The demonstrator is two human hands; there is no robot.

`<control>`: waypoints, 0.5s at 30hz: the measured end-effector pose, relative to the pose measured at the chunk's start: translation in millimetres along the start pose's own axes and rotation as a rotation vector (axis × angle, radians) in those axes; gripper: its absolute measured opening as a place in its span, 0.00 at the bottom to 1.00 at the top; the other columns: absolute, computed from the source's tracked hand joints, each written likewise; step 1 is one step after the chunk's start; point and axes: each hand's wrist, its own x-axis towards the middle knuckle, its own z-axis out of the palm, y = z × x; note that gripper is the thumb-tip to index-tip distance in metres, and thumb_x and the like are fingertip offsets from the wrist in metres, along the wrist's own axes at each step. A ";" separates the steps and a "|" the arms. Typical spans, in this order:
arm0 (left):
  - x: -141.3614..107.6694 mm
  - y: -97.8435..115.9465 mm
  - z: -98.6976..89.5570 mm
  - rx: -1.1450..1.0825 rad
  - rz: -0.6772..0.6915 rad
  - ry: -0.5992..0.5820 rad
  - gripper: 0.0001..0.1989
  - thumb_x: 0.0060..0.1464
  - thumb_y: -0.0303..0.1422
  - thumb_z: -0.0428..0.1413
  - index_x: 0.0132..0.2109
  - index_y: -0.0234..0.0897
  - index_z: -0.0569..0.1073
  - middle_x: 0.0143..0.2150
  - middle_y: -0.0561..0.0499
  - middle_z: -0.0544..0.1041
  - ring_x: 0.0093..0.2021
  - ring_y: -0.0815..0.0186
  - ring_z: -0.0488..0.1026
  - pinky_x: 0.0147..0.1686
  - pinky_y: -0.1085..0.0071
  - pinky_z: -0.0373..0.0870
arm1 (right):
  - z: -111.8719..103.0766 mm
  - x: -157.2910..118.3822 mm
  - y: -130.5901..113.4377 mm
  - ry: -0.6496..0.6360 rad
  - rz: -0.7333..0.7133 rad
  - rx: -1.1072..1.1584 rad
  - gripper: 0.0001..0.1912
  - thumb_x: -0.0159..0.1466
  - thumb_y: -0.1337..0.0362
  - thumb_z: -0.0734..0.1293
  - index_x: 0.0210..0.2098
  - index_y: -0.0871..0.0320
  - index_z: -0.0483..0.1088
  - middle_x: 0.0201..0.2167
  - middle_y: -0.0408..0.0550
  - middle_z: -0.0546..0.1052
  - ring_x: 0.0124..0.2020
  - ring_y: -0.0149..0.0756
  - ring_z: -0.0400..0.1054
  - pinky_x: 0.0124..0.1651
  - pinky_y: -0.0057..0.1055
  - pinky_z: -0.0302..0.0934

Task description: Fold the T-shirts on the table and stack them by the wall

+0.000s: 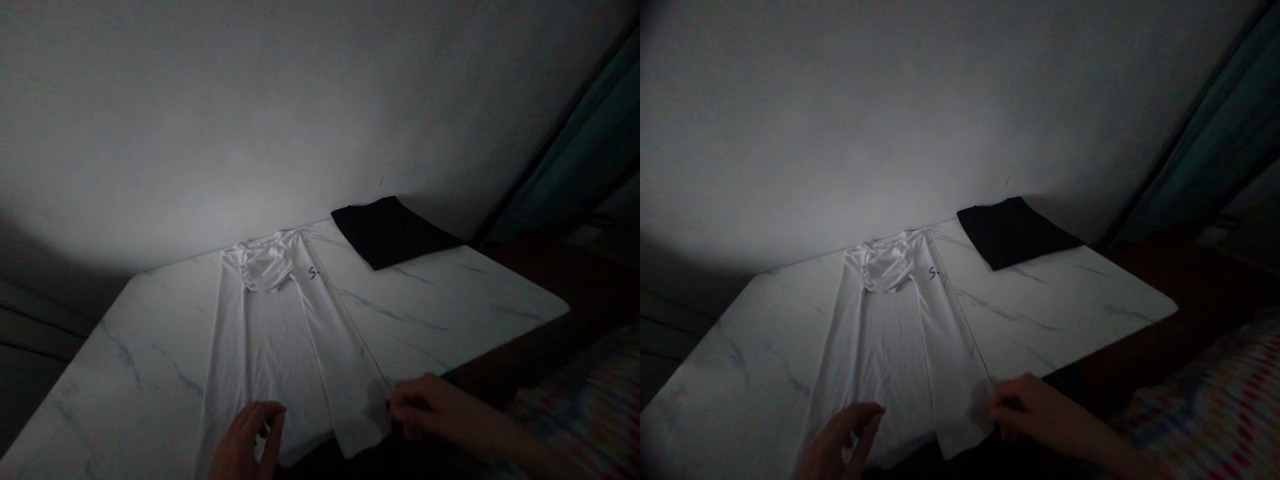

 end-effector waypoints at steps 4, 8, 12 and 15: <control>33.9 21.1 21.1 0.156 -0.019 -0.084 0.17 0.62 0.44 0.47 0.31 0.43 0.74 0.29 0.49 0.77 0.33 0.62 0.74 0.37 0.64 0.71 | -48.2 84.8 -76.7 0.168 -0.260 -0.301 0.11 0.65 0.60 0.63 0.34 0.58 0.75 0.25 0.44 0.78 0.27 0.33 0.73 0.34 0.27 0.61; 49.6 39.1 61.2 0.208 -0.142 -0.168 0.15 0.59 0.43 0.49 0.32 0.41 0.74 0.34 0.46 0.78 0.39 0.55 0.74 0.43 0.57 0.69 | -63.5 203.9 -127.4 0.333 -0.342 -0.692 0.07 0.63 0.68 0.65 0.39 0.57 0.75 0.35 0.45 0.80 0.35 0.33 0.73 0.37 0.25 0.60; 51.5 42.4 79.3 0.168 -0.243 -0.231 0.09 0.55 0.37 0.52 0.35 0.41 0.76 0.36 0.46 0.79 0.43 0.52 0.73 0.47 0.54 0.67 | -58.8 277.0 -143.3 0.339 -0.418 -0.881 0.16 0.57 0.67 0.72 0.45 0.55 0.73 0.48 0.47 0.76 0.45 0.37 0.72 0.40 0.25 0.60; 52.3 38.9 80.3 0.134 -0.268 -0.247 0.08 0.53 0.34 0.52 0.34 0.41 0.76 0.36 0.46 0.79 0.44 0.53 0.73 0.48 0.55 0.66 | -51.5 296.9 -142.0 0.351 -0.405 -0.904 0.13 0.56 0.69 0.71 0.42 0.56 0.74 0.48 0.49 0.76 0.44 0.39 0.72 0.39 0.27 0.60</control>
